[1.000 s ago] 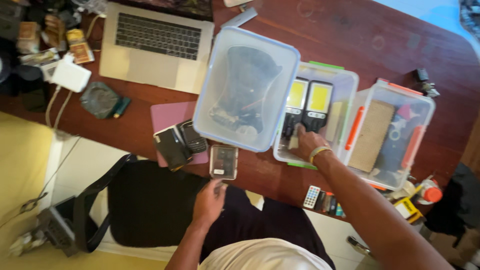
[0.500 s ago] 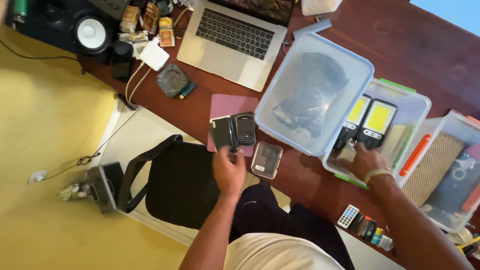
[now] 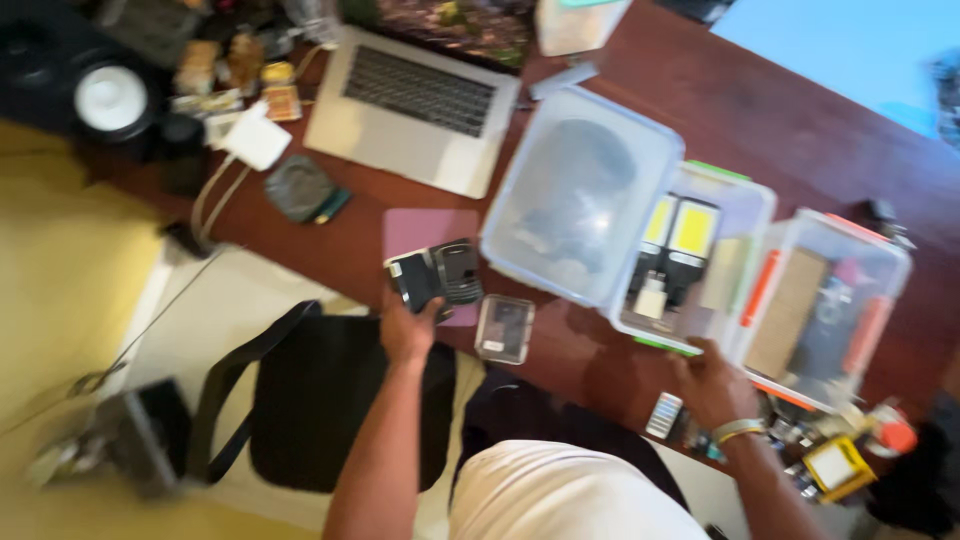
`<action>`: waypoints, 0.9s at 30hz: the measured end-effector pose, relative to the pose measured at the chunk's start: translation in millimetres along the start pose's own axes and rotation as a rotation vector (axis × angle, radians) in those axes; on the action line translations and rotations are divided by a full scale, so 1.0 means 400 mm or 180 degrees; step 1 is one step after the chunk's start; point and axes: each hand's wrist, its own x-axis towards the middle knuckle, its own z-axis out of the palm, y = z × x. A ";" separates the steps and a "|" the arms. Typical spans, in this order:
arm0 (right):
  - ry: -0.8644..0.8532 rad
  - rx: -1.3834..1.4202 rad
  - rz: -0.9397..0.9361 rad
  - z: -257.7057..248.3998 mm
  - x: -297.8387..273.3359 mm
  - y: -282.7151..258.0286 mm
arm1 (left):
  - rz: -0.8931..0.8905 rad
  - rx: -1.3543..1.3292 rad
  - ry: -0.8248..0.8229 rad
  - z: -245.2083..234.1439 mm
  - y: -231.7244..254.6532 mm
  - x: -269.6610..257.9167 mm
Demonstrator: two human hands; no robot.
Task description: The person organizes various electronic accessories and cables by sorting them into clear plastic storage boxes on a cluttered desk. They handle headphones, power adapters, and multiple types of cables, placing them into separate compartments.
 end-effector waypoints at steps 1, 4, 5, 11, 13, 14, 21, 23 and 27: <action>0.0040 0.0142 0.0022 0.013 -0.010 0.006 | 0.0299 0.0125 0.0034 0.003 -0.015 0.006; 0.0042 0.0371 0.0240 0.032 -0.044 0.049 | 0.0833 -0.0156 -0.0077 0.033 -0.027 0.002; -0.0020 0.0432 0.0273 0.051 -0.048 0.050 | 0.0926 -0.0312 -0.0092 0.020 -0.034 -0.001; -0.0052 0.0680 0.0280 0.086 -0.064 0.065 | -0.1455 -0.2467 -0.0283 -0.100 -0.004 0.004; -0.0024 0.0641 0.0046 0.085 -0.064 0.063 | -0.1271 -0.1890 -0.0156 -0.149 0.002 0.014; -0.0014 0.0623 -0.0067 0.084 -0.067 0.056 | -0.1184 -0.1597 -0.0096 -0.171 0.001 0.016; -0.0324 0.0807 -0.0556 0.065 -0.070 -0.076 | -0.1089 -0.1683 -0.1788 -0.137 0.011 -0.075; -0.0540 0.1061 -0.0735 0.067 -0.069 -0.124 | -0.1220 -0.2196 -0.2360 -0.081 0.024 -0.145; -0.1160 0.0927 -0.0825 0.084 -0.083 -0.204 | -0.1217 -0.2353 -0.3232 0.018 0.064 -0.250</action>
